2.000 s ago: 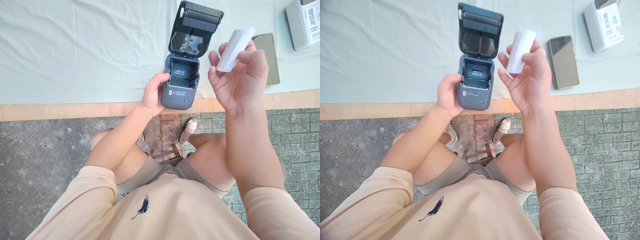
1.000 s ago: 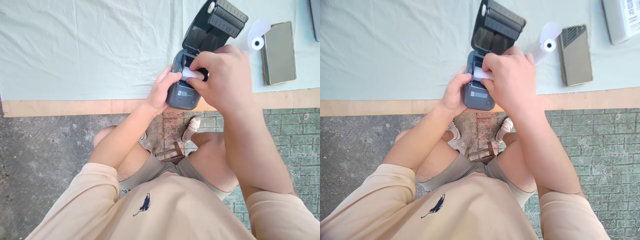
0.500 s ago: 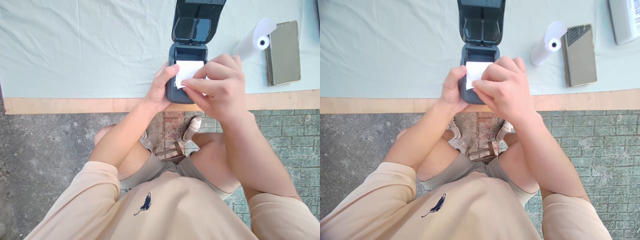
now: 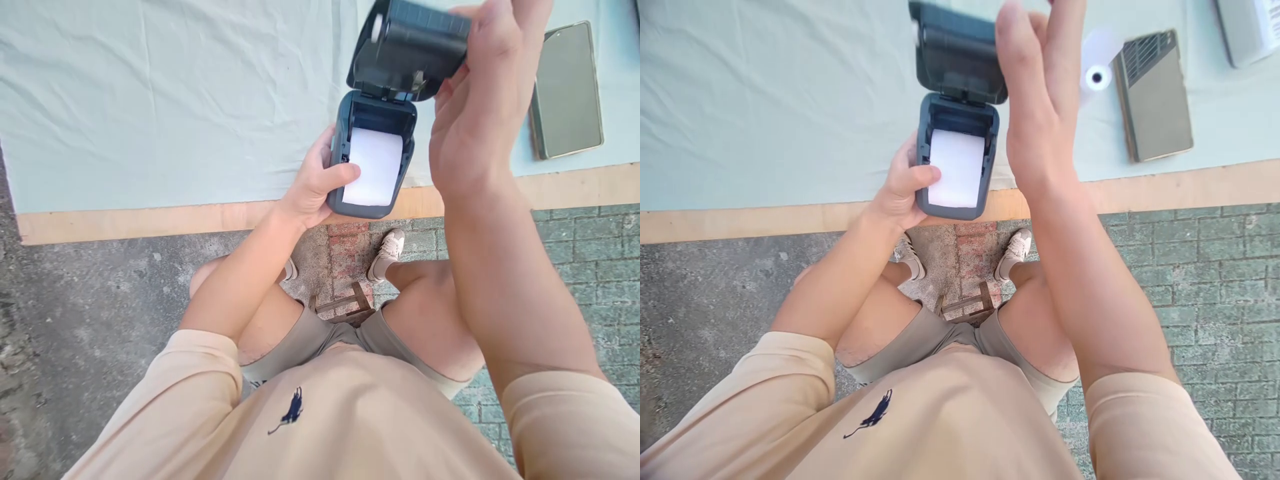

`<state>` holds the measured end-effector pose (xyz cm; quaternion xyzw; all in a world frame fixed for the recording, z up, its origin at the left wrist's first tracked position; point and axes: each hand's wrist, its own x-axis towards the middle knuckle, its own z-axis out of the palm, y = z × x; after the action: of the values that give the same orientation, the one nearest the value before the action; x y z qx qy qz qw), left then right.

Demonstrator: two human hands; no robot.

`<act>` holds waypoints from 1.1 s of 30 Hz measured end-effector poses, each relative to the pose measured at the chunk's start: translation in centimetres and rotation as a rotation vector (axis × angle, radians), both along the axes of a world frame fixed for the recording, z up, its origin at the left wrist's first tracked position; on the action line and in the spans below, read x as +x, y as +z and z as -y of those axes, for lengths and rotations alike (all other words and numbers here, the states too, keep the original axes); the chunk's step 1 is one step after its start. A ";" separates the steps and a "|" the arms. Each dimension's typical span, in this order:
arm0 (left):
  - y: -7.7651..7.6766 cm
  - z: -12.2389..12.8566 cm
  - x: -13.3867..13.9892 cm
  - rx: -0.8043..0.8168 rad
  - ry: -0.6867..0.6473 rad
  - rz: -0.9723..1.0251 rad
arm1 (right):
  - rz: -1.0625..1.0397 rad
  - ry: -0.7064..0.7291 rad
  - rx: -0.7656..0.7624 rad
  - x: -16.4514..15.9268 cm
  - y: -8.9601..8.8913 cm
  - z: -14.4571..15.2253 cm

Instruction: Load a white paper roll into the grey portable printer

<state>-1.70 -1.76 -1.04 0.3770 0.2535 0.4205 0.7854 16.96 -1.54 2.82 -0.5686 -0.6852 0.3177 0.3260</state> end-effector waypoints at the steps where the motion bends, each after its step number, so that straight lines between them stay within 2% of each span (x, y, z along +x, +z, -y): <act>1: 0.0 -0.1 0.0 -0.001 -0.003 -0.018 | -0.035 0.002 -0.028 0.0 0.0 0.0; 8: 0.4 -0.2 -0.2 -0.007 -0.014 -0.073 | -0.311 0.005 -0.122 -0.7 1.0 0.8; 12: 0.6 -0.1 -0.1 -0.027 -0.040 -0.070 | -0.407 0.053 -0.157 -1.0 0.8 1.1; 16: 1.0 0.0 0.0 -0.053 -0.016 -0.072 | -0.315 0.060 -0.170 -0.9 0.6 1.2; 21: 1.7 -0.2 0.0 -0.138 -0.062 -0.028 | -0.216 0.021 -0.212 -1.3 0.7 1.4; 26: 1.1 -0.5 0.5 -0.168 0.028 0.023 | -0.241 -0.007 -0.134 -0.7 1.1 1.6; 31: 0.4 -0.5 0.9 -0.183 0.099 -0.034 | -0.161 0.188 -0.100 0.8 1.6 2.0; 33: 0.3 -0.5 1.0 -0.195 0.126 -0.041 | -0.106 0.208 -0.035 0.8 1.7 2.1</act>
<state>-0.72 -1.25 -0.75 0.2909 0.3325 0.4346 0.7848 17.80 -3.68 4.51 -0.4824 -0.7166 0.3912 0.3172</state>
